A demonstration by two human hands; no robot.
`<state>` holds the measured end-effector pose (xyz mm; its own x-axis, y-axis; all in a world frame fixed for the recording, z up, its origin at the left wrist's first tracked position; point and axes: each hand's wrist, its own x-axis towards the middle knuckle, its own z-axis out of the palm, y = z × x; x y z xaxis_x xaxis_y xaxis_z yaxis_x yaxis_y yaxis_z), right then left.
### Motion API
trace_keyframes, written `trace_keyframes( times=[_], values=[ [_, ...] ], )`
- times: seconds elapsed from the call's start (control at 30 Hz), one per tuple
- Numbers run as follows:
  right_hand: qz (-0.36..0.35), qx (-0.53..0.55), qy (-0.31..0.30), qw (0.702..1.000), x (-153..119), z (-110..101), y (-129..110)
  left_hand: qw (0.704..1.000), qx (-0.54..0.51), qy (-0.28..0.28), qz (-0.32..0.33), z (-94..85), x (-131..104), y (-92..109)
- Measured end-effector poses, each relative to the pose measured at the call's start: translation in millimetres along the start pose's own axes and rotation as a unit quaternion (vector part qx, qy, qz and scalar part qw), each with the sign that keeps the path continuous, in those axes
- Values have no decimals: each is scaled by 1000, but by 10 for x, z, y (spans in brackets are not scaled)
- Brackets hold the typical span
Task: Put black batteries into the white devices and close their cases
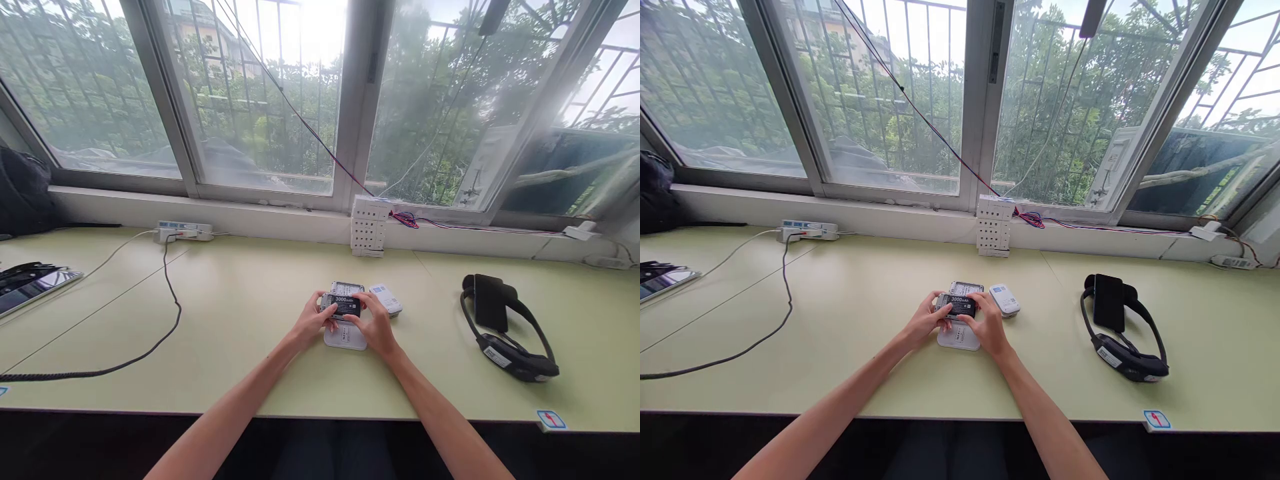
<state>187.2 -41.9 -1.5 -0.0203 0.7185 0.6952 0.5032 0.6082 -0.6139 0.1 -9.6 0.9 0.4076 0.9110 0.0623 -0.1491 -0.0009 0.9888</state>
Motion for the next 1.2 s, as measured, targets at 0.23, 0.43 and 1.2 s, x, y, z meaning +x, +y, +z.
trace_keyframes(
  times=[0.23, 0.43, 1.2],
  values=[
    [13, 8, 1, 1000, 19, 5, -19, 1000, -13, 10, 5, 0, 8, -15],
    [35, 8, 12, 999, 28, -28, -41, 999, -36, 22, 17, 9, 8, -4],
    [273, 335, -87, 898, 49, 15, -10, 998, -55, -11, 40, 31, -25, 59]
  ],
)
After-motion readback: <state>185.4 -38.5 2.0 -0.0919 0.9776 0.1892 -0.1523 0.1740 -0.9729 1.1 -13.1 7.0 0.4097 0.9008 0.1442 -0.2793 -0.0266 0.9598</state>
